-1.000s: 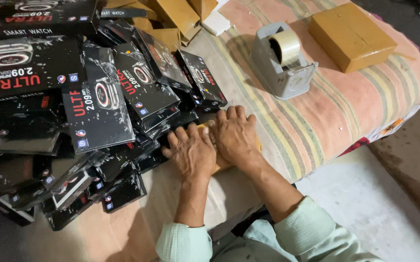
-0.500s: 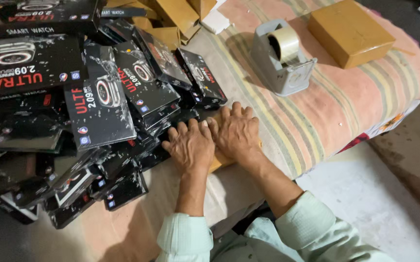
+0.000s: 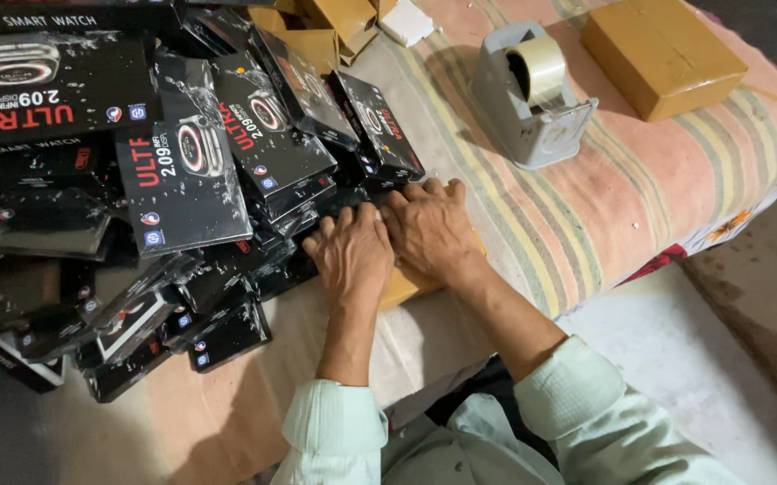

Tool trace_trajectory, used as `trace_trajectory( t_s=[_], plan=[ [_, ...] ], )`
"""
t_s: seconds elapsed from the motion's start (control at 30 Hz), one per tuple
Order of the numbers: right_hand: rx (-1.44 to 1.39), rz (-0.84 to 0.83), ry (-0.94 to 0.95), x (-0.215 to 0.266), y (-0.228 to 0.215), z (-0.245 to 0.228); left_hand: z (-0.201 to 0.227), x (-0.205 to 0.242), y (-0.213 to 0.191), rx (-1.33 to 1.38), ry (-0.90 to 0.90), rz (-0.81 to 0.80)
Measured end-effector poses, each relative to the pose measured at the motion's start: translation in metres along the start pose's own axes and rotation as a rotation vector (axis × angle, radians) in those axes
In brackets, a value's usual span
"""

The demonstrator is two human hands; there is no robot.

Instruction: The person places small black product boxes into larger brown cardboard boxes, closes the flaps, and seals them with clear packing tape using a tape dispenser. The sealed boxes are set aside on the table.

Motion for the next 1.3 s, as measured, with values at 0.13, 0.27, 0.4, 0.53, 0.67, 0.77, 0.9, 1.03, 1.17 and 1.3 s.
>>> trace_trajectory(
  t_s=[0.13,0.27,0.4,0.53,0.67,0.77,0.9,1.03,1.17,1.3],
  plan=[
    [-0.024,-0.017,0.006,-0.007,0.000,0.004,0.001,-0.008,-0.001,-0.004,-0.034,-0.038],
    [-0.066,0.023,-0.107,-0.008,0.008,0.010,-0.003,-0.008,0.001,0.029,-0.020,-0.071],
    [-0.008,0.097,-0.067,-0.002,0.018,0.007,-0.005,-0.003,0.005,0.027,-0.020,0.024],
    [0.053,0.192,0.063,-0.003,0.016,-0.002,-0.005,-0.008,0.010,0.032,-0.057,0.017],
    [0.046,0.130,0.132,0.004,0.017,-0.002,-0.006,-0.001,0.013,-0.034,-0.064,0.015],
    [-0.015,0.103,0.153,-0.001,0.015,0.005,-0.003,-0.005,0.008,-0.038,-0.041,0.042],
    [-0.023,0.089,0.183,0.005,0.011,0.002,0.000,0.003,-0.005,-0.027,-0.080,-0.027],
    [0.075,0.176,0.091,0.028,-0.005,-0.005,0.007,0.028,-0.023,0.052,0.002,0.027],
    [0.077,0.132,-0.054,0.054,-0.020,0.000,0.000,0.058,-0.032,0.067,0.193,0.069],
    [-0.099,-0.042,-0.204,0.060,-0.030,0.018,-0.017,0.065,-0.045,0.297,0.415,0.047]
  ],
)
Point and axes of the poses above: each hand's wrist, its own x-axis away from the middle knuckle, its own y-axis out of the palm, z = x × y, the point moved 2 cm from there along -x, towards the middle knuckle, and after that the axes turned 2 degrees about z, right-handed, at the moved point
